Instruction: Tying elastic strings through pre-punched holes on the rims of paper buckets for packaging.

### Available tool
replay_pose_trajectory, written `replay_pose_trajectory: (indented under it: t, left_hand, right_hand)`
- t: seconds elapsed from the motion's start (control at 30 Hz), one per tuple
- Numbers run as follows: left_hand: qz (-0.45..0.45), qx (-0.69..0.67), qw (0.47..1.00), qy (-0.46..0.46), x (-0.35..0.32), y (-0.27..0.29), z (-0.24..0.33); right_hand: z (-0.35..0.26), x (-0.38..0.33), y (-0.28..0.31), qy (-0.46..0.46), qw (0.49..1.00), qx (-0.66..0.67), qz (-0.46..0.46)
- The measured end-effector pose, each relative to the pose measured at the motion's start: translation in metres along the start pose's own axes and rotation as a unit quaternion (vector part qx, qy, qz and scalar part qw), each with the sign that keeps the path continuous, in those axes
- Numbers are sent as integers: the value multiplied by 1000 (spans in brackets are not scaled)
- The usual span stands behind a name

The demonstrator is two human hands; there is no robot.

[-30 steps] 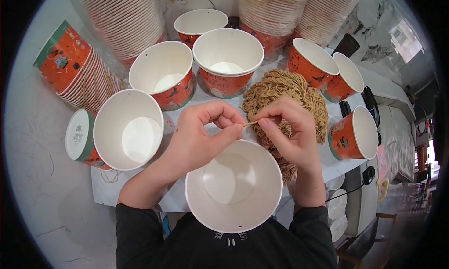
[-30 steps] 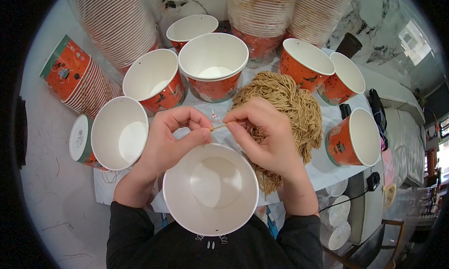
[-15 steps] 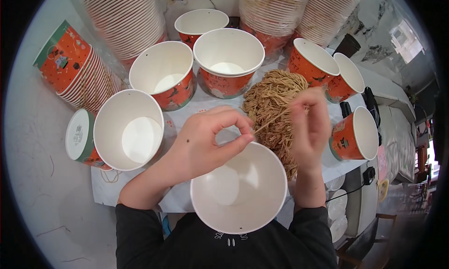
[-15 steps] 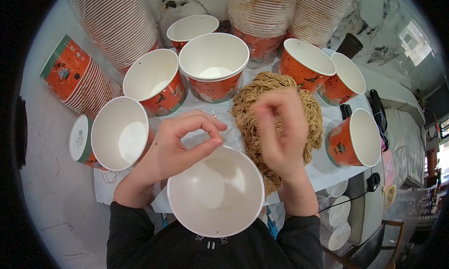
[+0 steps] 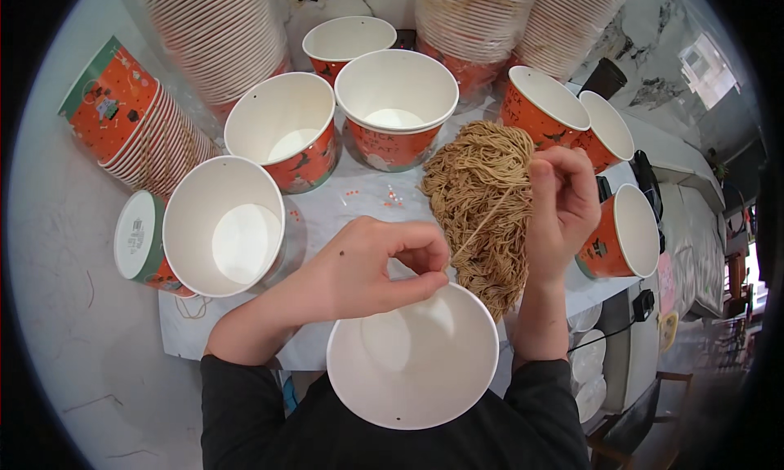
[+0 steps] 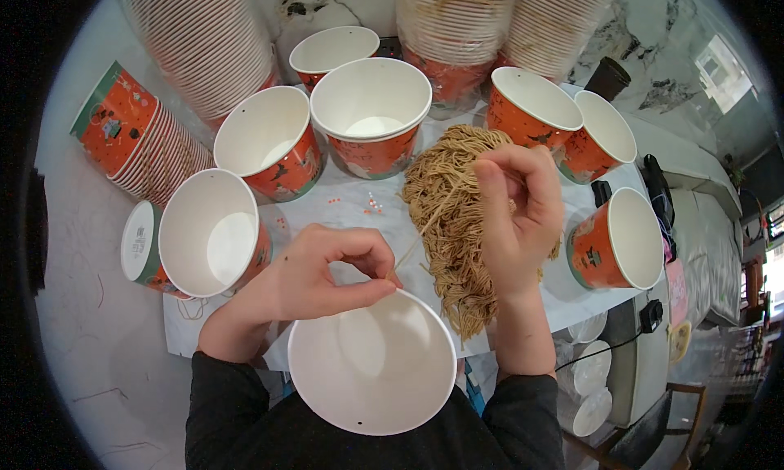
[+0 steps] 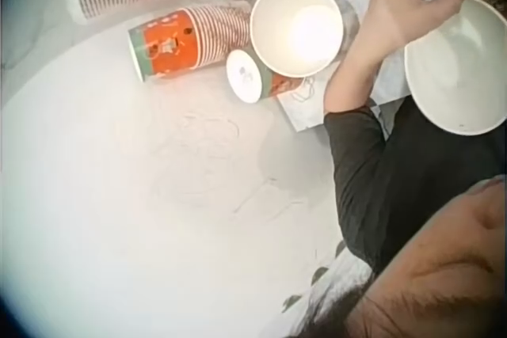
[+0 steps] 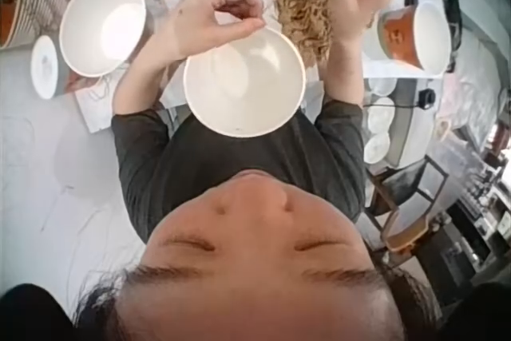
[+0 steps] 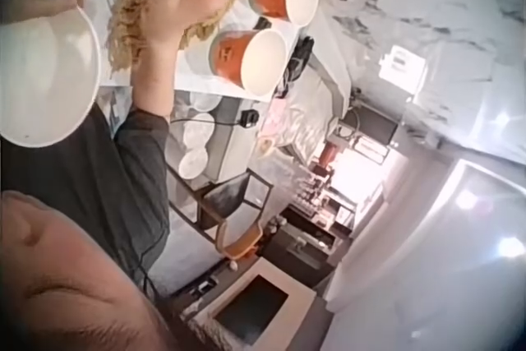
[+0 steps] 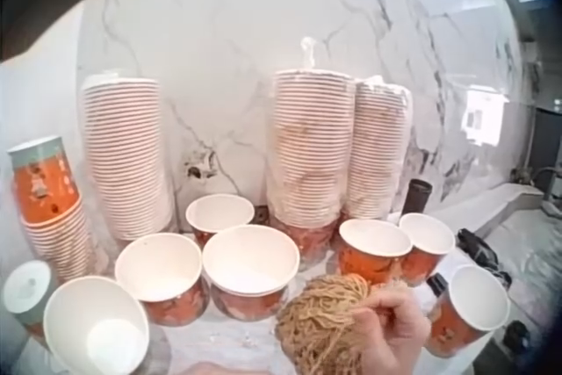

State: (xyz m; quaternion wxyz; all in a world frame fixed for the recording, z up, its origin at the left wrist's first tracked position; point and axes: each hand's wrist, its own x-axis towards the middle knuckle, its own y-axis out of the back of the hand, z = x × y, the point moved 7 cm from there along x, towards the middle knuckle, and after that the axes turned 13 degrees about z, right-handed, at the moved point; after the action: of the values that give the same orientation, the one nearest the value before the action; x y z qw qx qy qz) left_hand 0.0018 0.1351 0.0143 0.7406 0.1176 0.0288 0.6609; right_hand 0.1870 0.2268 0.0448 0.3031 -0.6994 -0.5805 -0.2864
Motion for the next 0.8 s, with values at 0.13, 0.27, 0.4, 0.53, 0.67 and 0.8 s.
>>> replay_pose_trajectory:
  t: [0.13,0.27,0.4,0.53,0.67,0.8]
  left_hand:
    - [2,-44,999,-5,0,3,1]
    - [-42,7,998,-52,-2,-8,7]
    - [-19,22,998,-59,2,-4,6]
    - [-34,44,997,-56,1,-5,7]
    - [34,137,988,-62,1,6,9]
    - [198,296,932,-66,4,37,9]
  right_hand:
    - [-19,-4,21,119,986,39,106]
    - [-9,-4,17,65,991,37,112]
    - [2,-1,18,8,991,73,113]
    - [-2,3,14,6,995,57,77]
    - [-30,1,18,109,989,-14,98]
    - [-106,-28,2,224,951,-144,-158]
